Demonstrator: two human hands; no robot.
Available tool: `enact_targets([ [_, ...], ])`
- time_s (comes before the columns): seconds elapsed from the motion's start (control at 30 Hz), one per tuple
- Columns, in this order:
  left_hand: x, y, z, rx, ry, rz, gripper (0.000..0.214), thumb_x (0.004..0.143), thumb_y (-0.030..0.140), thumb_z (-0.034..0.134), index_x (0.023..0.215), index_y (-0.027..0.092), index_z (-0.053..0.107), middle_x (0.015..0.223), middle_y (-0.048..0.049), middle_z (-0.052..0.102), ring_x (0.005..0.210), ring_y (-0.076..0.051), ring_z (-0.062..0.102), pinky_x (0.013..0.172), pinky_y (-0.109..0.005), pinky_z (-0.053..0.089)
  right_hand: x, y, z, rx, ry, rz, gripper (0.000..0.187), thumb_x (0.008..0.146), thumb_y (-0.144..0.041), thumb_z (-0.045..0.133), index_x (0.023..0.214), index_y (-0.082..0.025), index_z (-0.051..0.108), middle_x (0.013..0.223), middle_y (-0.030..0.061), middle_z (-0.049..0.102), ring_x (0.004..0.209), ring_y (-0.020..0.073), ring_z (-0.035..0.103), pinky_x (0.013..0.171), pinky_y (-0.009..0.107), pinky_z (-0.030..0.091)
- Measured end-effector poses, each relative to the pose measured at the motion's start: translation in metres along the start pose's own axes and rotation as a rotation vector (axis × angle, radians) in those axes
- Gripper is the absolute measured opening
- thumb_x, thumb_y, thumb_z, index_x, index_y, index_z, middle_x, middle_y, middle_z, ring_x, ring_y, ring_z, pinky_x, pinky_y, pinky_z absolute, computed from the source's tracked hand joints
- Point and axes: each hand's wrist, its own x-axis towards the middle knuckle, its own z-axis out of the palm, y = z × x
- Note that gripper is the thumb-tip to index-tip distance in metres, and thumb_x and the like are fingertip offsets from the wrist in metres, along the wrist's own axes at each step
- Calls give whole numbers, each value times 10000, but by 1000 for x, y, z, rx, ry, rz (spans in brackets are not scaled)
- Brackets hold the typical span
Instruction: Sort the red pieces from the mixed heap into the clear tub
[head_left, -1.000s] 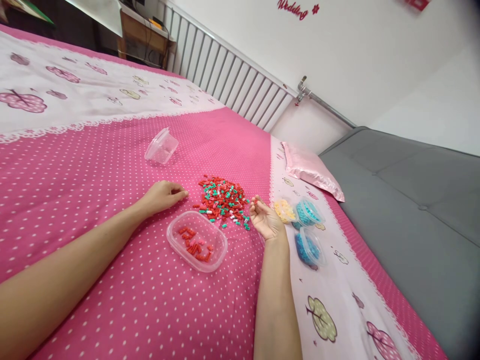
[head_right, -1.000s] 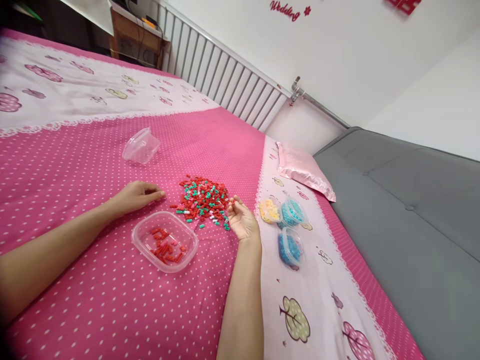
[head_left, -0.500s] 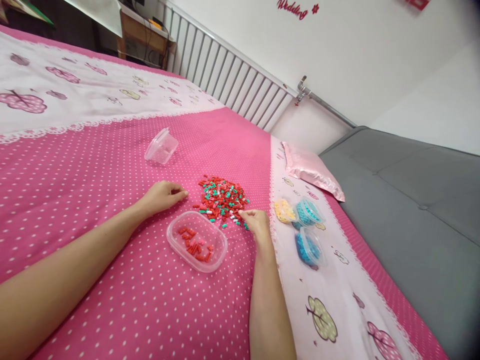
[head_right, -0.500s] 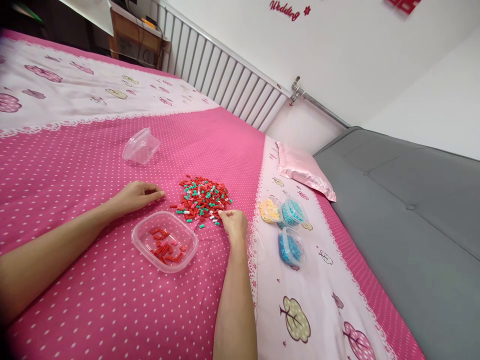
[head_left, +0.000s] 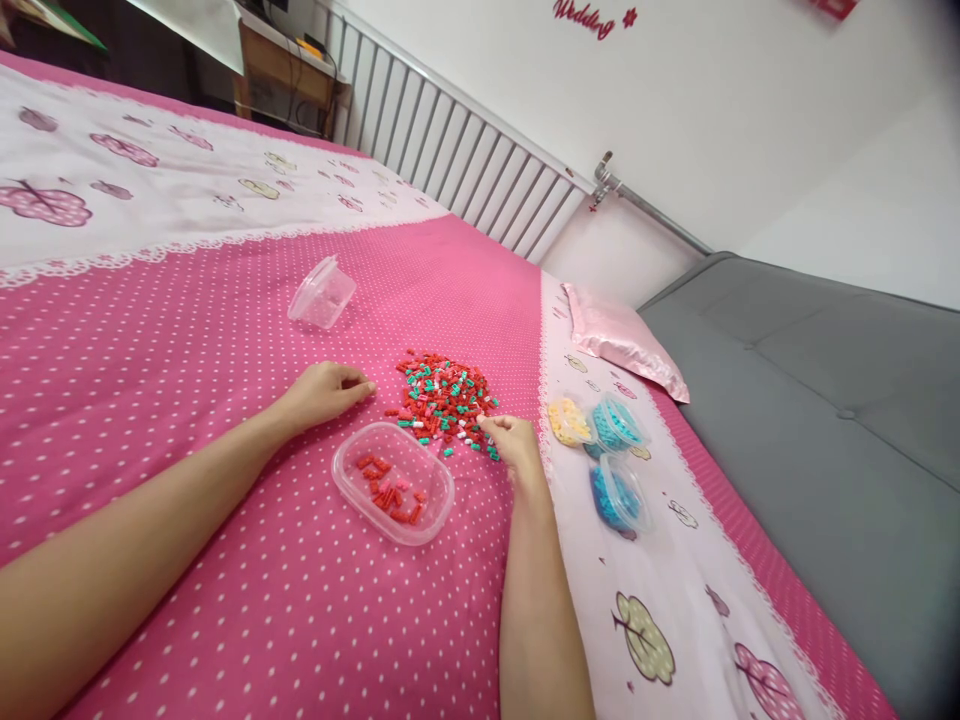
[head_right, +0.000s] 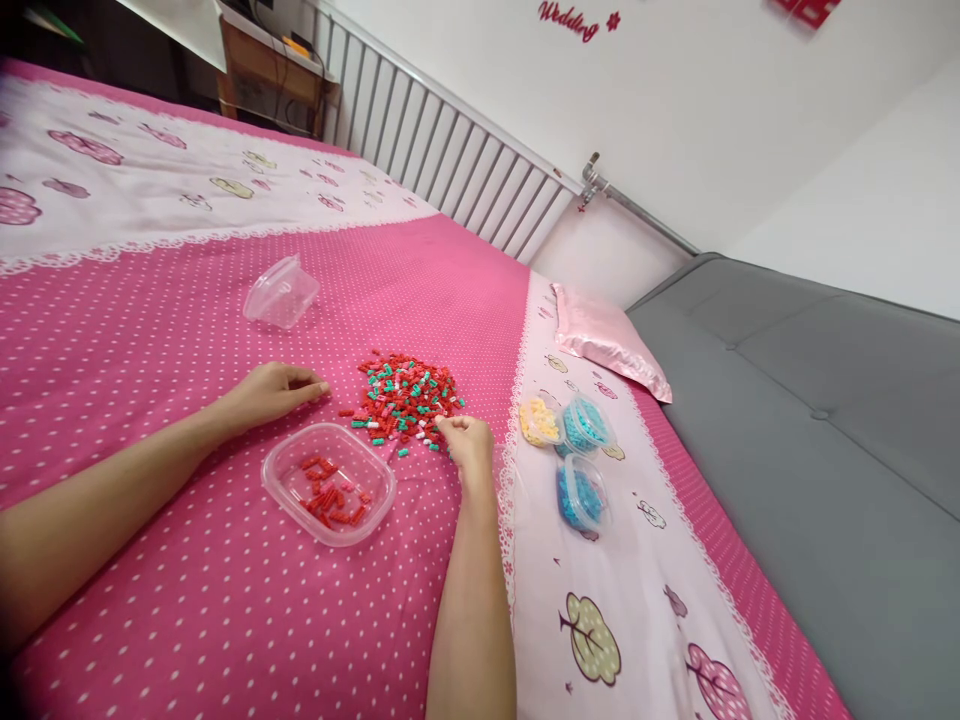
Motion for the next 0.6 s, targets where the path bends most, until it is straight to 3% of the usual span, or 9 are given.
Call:
enact_targets([
  [0.07,0,0,0,-4,5,6,439,717,537,412,622,146,586,512,4,506,548,-133,464,543,-245,304,0,-5,-5,159,-37,23,290,691,-462,648,716,-173,641,563,-36,577,472,74,479,439,190,355],
  [0.13,0,0,0,-3,7,3,435,717,537,414,622,149,587,506,8,502,544,-131,462,542,-243,306,0,-11,-10,491,-110,101,262,686,-429,686,717,-181,607,553,-53,544,436,52,438,382,165,320],
  [0.23,0,0,0,2,6,-2,432,716,539,413,624,154,590,495,10,504,539,-131,462,543,-242,310,0,-19,-18,1057,-230,267,199,677,-304,734,686,-186,574,609,-35,577,517,55,531,407,134,393],
  [0.33,0,1,-1,6,6,-2,424,716,536,415,616,158,580,493,11,504,540,-132,464,546,-243,312,0,-22,-24,1287,-253,324,104,730,-213,674,694,-180,582,706,3,635,690,79,625,525,130,491],
  [0.43,0,1,-1,6,3,-4,422,719,531,416,618,157,584,493,10,504,541,-133,465,551,-244,317,0,-22,-26,1330,-227,284,51,728,-182,641,708,-178,594,713,7,636,726,85,630,582,144,519],
  [0.5,0,1,-1,6,2,0,421,723,529,416,620,158,586,497,9,512,544,-133,467,551,-242,319,1,-20,-24,1223,-190,225,68,703,-214,656,703,-186,594,663,-10,608,626,77,594,539,156,504],
  [0.6,0,1,-1,13,4,7,423,724,532,413,614,161,583,496,9,514,544,-132,465,548,-241,318,2,-11,-19,665,-92,83,150,696,-335,650,731,-193,616,596,-37,568,473,62,485,440,174,429],
])
